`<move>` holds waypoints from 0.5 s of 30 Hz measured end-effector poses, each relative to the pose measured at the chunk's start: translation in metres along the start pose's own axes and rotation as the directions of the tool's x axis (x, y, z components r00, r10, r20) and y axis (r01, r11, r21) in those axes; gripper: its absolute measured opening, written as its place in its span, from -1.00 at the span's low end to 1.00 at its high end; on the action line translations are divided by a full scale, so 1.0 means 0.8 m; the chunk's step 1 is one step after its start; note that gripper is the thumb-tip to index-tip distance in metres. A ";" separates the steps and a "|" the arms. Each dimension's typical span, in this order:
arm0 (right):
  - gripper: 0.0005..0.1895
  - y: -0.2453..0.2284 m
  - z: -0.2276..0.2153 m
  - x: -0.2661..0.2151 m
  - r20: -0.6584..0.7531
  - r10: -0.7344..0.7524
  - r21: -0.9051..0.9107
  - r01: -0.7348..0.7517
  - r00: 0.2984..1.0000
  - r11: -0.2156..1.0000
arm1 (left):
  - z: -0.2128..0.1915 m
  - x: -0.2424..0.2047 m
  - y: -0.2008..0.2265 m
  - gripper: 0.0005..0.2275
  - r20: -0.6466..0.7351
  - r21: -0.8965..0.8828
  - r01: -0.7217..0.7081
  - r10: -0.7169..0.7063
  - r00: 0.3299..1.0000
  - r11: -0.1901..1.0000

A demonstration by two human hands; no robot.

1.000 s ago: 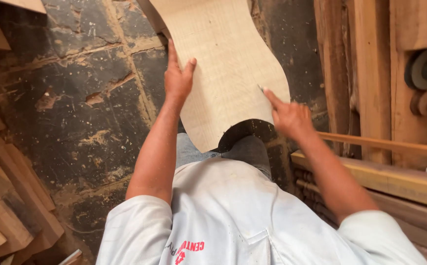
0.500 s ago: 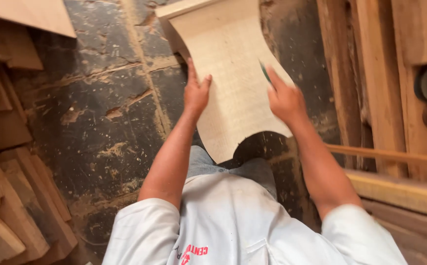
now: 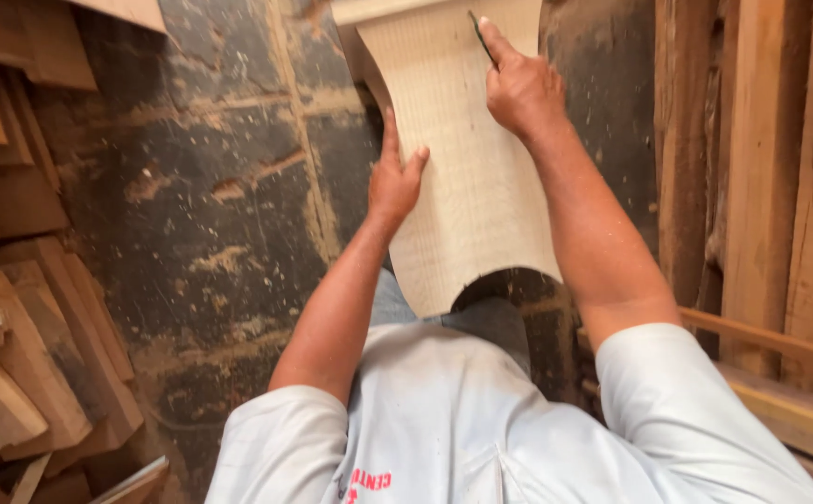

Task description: The recorder uses a pencil to draw guidelines on a curved wooden furniture piece in a workshop environment.

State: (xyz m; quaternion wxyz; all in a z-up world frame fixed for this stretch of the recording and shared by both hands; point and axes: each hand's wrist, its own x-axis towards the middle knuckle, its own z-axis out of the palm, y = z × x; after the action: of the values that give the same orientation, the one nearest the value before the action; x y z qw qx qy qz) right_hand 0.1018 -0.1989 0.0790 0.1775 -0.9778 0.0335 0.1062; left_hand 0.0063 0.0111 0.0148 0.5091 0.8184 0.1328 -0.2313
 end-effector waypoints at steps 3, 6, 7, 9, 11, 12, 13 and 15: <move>-0.38 0.007 -0.005 -0.046 0.023 -0.061 -0.073 0.062 0.998 0.995 | 0.007 0.012 -0.014 -0.25 -0.047 0.001 -0.082 0.082 0.995 0.997; -0.38 0.008 -0.024 -0.120 0.193 0.068 -0.053 -0.059 0.979 0.997 | 0.003 0.011 -0.005 -0.25 -0.031 -0.047 -0.058 0.057 0.998 0.997; -0.36 0.011 -0.028 -0.150 0.212 0.067 -0.046 -0.059 0.975 0.997 | 0.002 0.006 0.000 -0.24 -0.009 -0.089 -0.014 0.013 1.000 0.996; -0.37 0.052 -0.012 -0.198 0.140 -0.026 -0.069 0.036 0.990 0.997 | 0.008 0.009 -0.013 -0.24 -0.024 -0.061 -0.049 0.048 0.999 0.997; -0.37 0.066 -0.016 -0.237 0.070 -0.123 -0.102 0.130 0.990 0.986 | 0.013 0.011 -0.021 -0.24 -0.040 -0.033 -0.087 0.086 0.995 0.996; -0.41 0.060 -0.027 -0.252 0.216 0.033 -0.115 -0.008 0.976 0.993 | 0.015 0.010 -0.024 -0.25 -0.051 -0.045 -0.101 0.099 0.994 0.994; -0.44 0.052 -0.039 -0.265 0.351 0.182 -0.144 -0.140 0.918 0.980 | 0.014 0.012 -0.025 -0.26 -0.067 -0.056 -0.118 0.114 0.991 0.991; -0.40 0.068 -0.019 -0.307 0.255 0.136 -0.096 -0.115 0.957 0.989 | 0.019 0.019 -0.034 -0.26 -0.078 -0.033 -0.164 0.161 0.984 0.986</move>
State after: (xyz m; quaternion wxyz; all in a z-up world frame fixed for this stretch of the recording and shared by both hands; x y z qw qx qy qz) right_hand -0.1406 -0.2480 0.1281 0.1340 -0.9575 0.0678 0.2463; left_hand 0.0033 0.0096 -0.0196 0.5367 0.8245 0.0892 -0.1555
